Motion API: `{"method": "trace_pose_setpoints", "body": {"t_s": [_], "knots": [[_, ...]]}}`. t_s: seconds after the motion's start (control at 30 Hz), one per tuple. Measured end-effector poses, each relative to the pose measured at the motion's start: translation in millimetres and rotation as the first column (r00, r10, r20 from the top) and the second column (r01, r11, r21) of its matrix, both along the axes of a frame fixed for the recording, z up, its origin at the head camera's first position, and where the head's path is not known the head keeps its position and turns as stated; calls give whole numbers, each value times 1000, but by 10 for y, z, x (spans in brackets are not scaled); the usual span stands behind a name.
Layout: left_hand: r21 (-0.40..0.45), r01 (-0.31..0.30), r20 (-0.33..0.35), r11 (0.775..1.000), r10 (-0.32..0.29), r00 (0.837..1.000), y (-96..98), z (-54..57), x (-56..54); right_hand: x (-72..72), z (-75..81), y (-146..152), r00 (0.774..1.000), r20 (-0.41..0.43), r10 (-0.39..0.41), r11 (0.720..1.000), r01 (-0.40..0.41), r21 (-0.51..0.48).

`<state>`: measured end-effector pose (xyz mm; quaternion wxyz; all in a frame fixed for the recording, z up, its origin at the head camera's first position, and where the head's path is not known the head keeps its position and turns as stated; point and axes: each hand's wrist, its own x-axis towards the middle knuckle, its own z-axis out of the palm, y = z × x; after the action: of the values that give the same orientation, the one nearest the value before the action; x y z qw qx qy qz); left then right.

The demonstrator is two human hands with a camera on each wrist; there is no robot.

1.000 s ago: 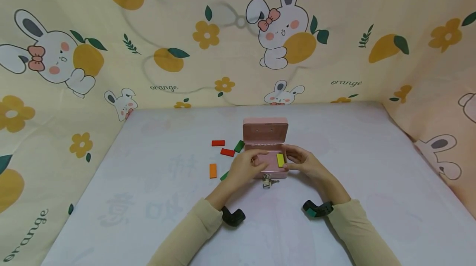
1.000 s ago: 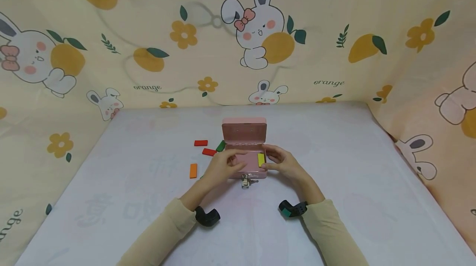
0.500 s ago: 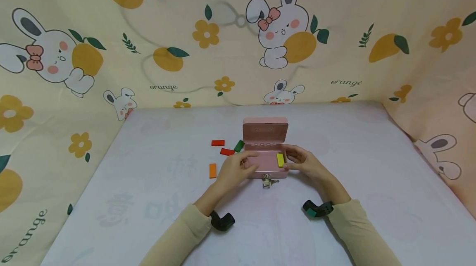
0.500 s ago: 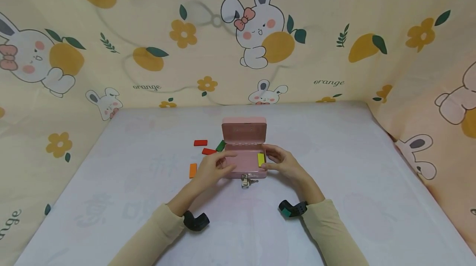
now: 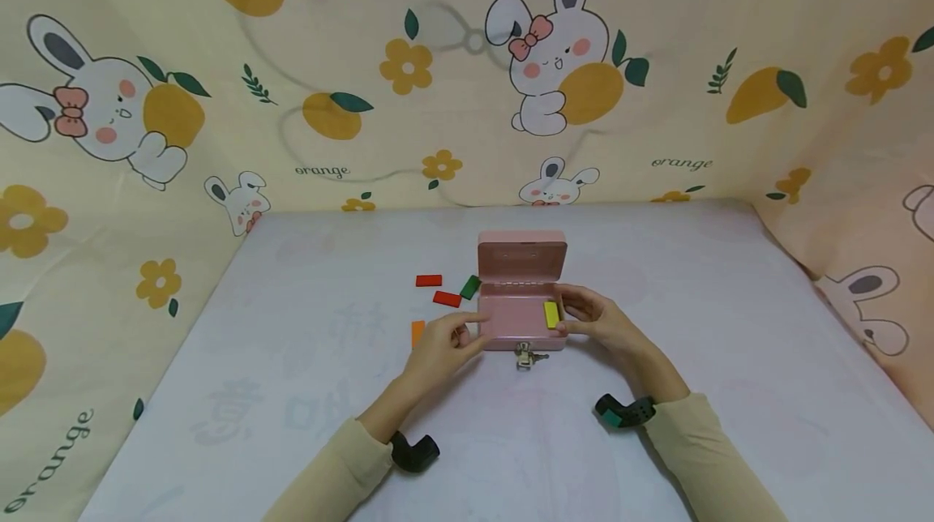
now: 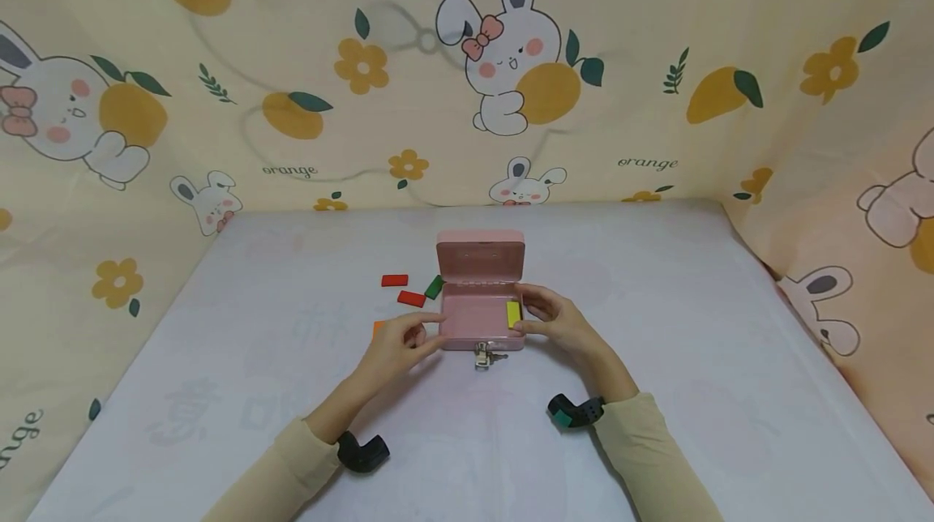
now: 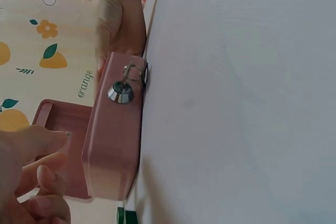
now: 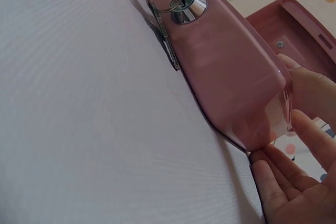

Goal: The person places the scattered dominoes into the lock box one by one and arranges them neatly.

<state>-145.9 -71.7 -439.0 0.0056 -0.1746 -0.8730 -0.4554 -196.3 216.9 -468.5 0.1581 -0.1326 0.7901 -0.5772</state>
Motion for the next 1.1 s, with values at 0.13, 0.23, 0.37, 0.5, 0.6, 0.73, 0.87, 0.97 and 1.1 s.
{"method": "trace_pose_setpoints", "body": {"t_s": [0.13, 0.23, 0.37, 0.5, 0.6, 0.73, 0.87, 0.97, 1.1], "knots": [[-13, -23, 20, 1000, 23, 1000, -78, -25, 40, 8, 9, -17, 1000, 20, -14, 1000, 14, 1], [-36, -47, 29, 998, 48, 998, -144, -47, 70, 7, 9, -22, 999, 26, -21, 1000, 21, 0], [-40, -67, 27, 997, 68, 997, -231, -74, 94, 1, 8, -21, 1000, 16, -19, 1000, 19, 1], [-35, -74, 39, 997, 75, 996, -303, -88, 109, 1, 8, -25, 1000, 17, -22, 1000, 21, 5], [-43, -73, 48, 996, 75, 996, -350, -90, 107, 5, 7, -32, 999, 31, -30, 1000, 30, 0], [-33, -74, 70, 997, 77, 995, -419, -78, 82, 9, 13, -31, 999, 37, -35, 999, 35, -3], [-12, -71, 109, 997, 72, 991, -503, -74, 42, 9, 18, -27, 999, 31, -27, 1000, 27, -7], [-4, -60, 119, 998, 60, 991, -563, -74, 16, 6, 18, -21, 1000, 27, -13, 1000, 14, -18], [-8, -56, 119, 998, 56, 991, -624, -63, -13, 0, 7, -18, 999, 43, -19, 1000, 20, -19]]}}
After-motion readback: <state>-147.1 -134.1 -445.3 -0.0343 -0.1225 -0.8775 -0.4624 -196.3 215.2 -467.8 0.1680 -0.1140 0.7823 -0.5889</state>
